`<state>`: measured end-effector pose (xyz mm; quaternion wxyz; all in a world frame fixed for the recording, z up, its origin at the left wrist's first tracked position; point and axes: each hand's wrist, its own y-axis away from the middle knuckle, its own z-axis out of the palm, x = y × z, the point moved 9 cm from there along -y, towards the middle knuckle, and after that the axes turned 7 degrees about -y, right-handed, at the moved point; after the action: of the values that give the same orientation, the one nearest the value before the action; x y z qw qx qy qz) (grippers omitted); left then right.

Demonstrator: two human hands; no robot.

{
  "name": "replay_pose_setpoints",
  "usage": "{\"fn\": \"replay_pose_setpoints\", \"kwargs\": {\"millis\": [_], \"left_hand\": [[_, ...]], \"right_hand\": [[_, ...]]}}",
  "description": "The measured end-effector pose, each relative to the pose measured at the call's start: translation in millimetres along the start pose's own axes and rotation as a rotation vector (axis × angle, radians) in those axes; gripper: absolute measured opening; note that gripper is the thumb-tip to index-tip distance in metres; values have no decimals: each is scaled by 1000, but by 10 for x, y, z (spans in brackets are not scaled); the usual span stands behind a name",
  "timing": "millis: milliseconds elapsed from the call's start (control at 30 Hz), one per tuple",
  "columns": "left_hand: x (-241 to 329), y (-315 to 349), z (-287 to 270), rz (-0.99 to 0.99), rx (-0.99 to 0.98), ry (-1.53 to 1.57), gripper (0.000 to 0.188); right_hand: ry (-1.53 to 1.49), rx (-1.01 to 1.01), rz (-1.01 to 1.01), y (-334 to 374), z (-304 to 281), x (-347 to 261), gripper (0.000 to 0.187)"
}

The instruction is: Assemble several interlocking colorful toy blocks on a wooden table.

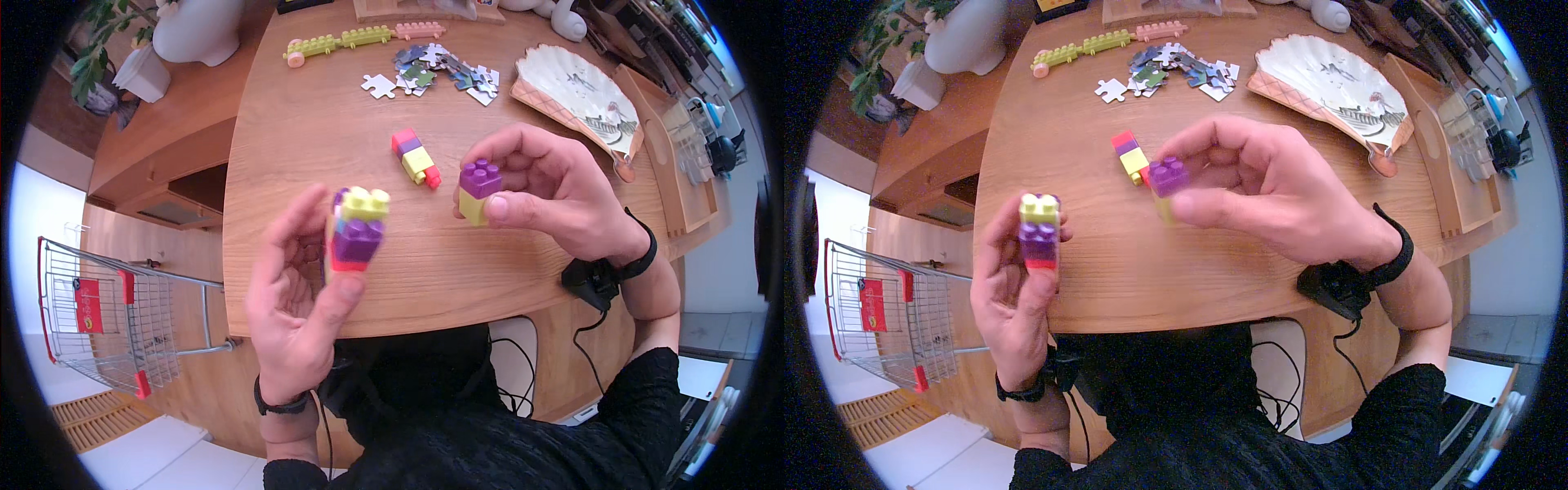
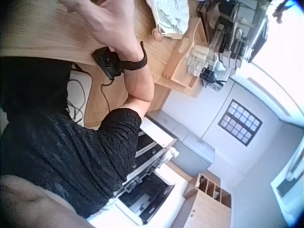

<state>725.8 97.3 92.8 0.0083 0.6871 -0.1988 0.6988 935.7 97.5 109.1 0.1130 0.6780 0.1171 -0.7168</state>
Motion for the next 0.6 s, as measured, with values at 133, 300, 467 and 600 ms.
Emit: {"fn": "replay_pose_setpoints", "kwargs": {"millis": [133,300,467,600], "left_hand": [[-15,10,-82,2,91,157,58],[-3,41,-82,-109,167,468,52],[-136,77,29,-248,107,918,45],[-164,84,58,-300,162,903,45]], "right_hand": [[-109,18,81,-22,-25,45,43],[-83,57,75,-13,-98,40,43],[-195,12,127,-5,-67,79,33],[-238,17,115,-22,-61,106,33]]}}
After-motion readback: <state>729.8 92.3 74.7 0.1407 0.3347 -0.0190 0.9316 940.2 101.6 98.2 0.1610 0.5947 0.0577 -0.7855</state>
